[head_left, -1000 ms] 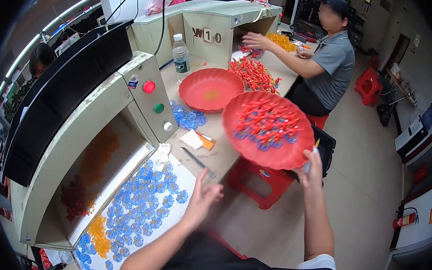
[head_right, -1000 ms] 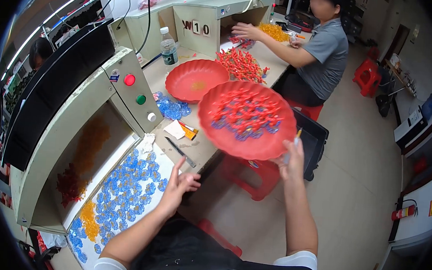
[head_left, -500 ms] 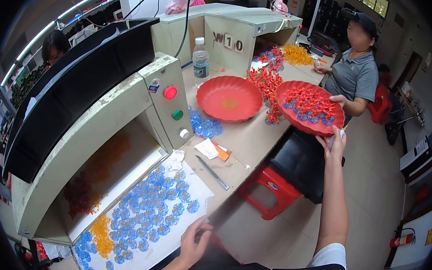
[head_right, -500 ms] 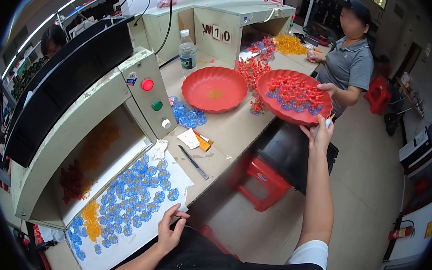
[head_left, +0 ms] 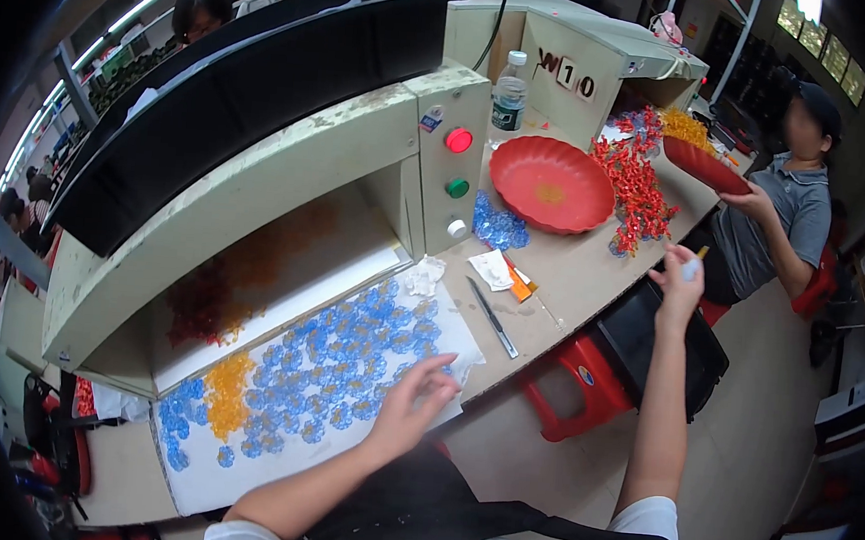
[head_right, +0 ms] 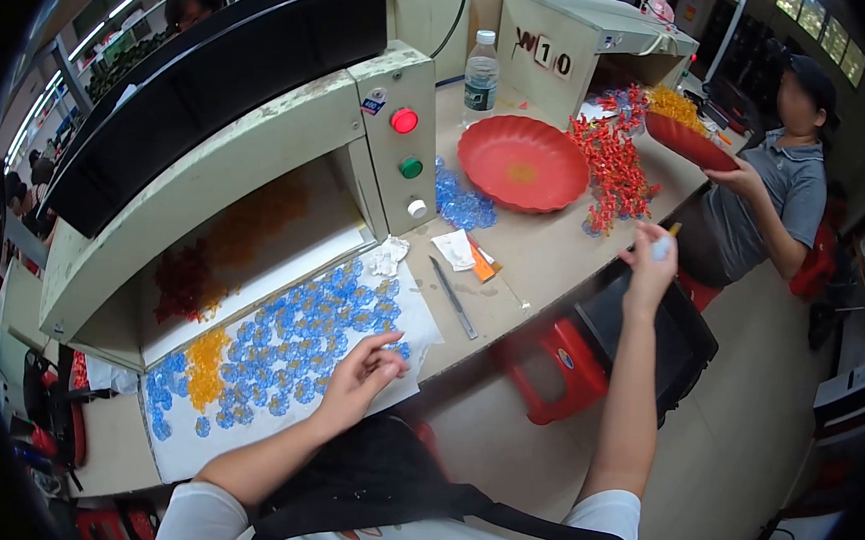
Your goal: The person applies adhesive to small plastic decorative parts by hand using a glue bottle at a workstation.
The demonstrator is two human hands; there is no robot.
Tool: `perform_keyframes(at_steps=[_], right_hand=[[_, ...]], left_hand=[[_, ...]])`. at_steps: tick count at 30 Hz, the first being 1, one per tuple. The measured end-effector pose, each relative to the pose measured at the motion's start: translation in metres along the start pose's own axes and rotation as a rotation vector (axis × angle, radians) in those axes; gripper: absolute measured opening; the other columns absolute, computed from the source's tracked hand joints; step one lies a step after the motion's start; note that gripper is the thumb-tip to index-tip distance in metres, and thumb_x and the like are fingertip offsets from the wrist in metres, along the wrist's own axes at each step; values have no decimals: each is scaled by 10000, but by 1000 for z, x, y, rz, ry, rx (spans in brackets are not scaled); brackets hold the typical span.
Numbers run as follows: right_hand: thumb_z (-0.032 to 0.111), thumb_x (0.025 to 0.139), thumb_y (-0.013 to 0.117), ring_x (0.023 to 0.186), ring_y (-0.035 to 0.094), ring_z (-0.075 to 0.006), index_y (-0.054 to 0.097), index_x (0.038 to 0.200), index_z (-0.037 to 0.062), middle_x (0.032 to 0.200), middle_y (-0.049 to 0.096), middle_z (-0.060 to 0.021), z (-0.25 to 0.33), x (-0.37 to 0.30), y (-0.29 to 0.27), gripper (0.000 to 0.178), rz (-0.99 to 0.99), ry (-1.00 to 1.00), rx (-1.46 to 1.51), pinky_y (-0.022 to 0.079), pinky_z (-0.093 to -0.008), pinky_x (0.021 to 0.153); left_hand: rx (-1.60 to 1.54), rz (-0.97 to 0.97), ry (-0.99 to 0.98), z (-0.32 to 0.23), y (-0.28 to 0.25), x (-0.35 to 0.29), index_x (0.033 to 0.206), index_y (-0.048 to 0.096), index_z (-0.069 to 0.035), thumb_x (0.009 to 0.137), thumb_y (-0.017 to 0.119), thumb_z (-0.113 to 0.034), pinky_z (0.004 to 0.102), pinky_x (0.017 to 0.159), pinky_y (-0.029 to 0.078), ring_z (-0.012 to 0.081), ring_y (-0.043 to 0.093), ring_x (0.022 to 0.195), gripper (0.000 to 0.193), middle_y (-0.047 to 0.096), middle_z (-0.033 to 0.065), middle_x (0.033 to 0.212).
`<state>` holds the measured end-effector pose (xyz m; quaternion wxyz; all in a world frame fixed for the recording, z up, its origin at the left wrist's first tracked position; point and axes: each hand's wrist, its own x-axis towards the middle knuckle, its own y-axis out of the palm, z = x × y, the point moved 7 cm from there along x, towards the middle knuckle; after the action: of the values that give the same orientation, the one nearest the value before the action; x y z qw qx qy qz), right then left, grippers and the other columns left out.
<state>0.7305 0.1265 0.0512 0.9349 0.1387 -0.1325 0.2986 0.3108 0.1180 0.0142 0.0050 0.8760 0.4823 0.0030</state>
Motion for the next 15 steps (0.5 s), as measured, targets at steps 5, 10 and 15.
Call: perform_keyframes(at_steps=[5, 10, 15], right_hand=[[16, 745, 634, 837, 599, -195, 564, 1075, 62, 1026, 600, -83, -31, -28, 94, 340, 295, -303, -461, 500, -296, 694], [-6, 691, 650, 855, 562, -345, 557, 972, 42, 919, 578, -151, -56, -29, 148, 300, 485, -481, -814, 451, -393, 740], [39, 704, 681, 754, 560, -329, 546, 912, 36, 808, 567, -141, -32, -14, 124, 247, 340, -588, -696, 438, -383, 662]], left_hand=[[-150, 67, -39, -8, 21, 12, 1223, 447, -28, 908, 487, -131, 259, 797, 435, 117, 553, 880, 333, 588, 53, 899], [-64, -47, -38, 11, 2, -41, 1153, 518, -15, 905, 496, -134, 254, 801, 434, 111, 553, 871, 276, 593, 56, 900], [-21, -235, -32, 15, -40, -80, 1112, 552, -11, 891, 522, -125, 239, 767, 425, 105, 553, 826, 251, 604, 49, 895]])
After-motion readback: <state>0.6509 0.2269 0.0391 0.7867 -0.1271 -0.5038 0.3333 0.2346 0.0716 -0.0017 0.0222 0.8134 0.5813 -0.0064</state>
